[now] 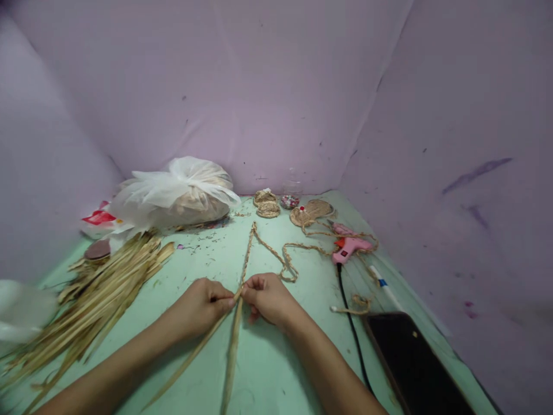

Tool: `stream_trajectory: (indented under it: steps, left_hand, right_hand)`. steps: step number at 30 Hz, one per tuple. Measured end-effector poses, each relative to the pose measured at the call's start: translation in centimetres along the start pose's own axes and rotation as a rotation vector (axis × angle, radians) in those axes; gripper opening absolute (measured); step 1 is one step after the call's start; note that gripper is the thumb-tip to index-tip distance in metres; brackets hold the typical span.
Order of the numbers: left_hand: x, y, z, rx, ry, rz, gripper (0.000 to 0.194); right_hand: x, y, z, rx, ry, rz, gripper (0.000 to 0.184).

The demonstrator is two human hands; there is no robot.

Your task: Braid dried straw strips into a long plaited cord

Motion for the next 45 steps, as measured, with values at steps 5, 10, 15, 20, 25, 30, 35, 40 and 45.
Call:
stream_trajectory:
  steps: [5,10,15,20,25,30,35,40,45]
  left_hand:
    - [-0.2,-0.6,-0.4,0.027,0.085,-0.049,0.024]
    - [0.0,-1.0,0.2,0.136,0.324,-0.030,0.012]
    - [-1.1,-1.0,1.2,0.219,0.418,0.019,0.022]
    - [-1.9,-1.4,0.6,0.192,0.342,0.109,0.030]
    - [-1.6,-1.9,-1.6,0.081,0.136,0.201,0.025]
    - [-1.8,-1.5,-0.5,0.088,0.307,0.167,0.018]
    - [-2.3,-1.5,0.7,0.119,0.557,0.010,0.023]
    - [-2.1,-1.7,0.1,0.141,0.549,-0.001,0.017]
    - [-1.5,-1.4,0.0,0.100,0.567,-0.059,0.017]
  right_hand:
    - [-0.1,0.1,-0.2,0.022,-0.023,0.008,0.012]
    - [-0.4,0.0,-0.3,0.001,-0.009,0.045,0.007]
    - [-0.7,-0.4,0.1,-0.023,-0.013,0.093,0.001]
    - [-0.9,-0.3,0.0,-0.029,-0.051,0.111,0.002]
    - [-0.9,0.1,-0.6,-0.053,-0.103,0.099,0.003]
    - [-0.9,0.2,-0.7,-0.031,-0.141,0.075,0.011]
    - [-0.9,-0.1,-0.3,0.006,-0.128,0.053,0.020]
    - [-0.8,-0.3,0.1,0.022,-0.057,0.092,0.017]
    - [-0.8,-0.1,0.0,0.021,0.020,0.120,0.016]
Point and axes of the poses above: each hand's wrist, its own y-axis away from the middle knuckle, its own x-axis out of the back of the hand, z = x × y, the point moved 1 cm from there along -y, towards the middle knuckle, and after that the axes turned 14 degrees about -z, right-handed, at the moved point
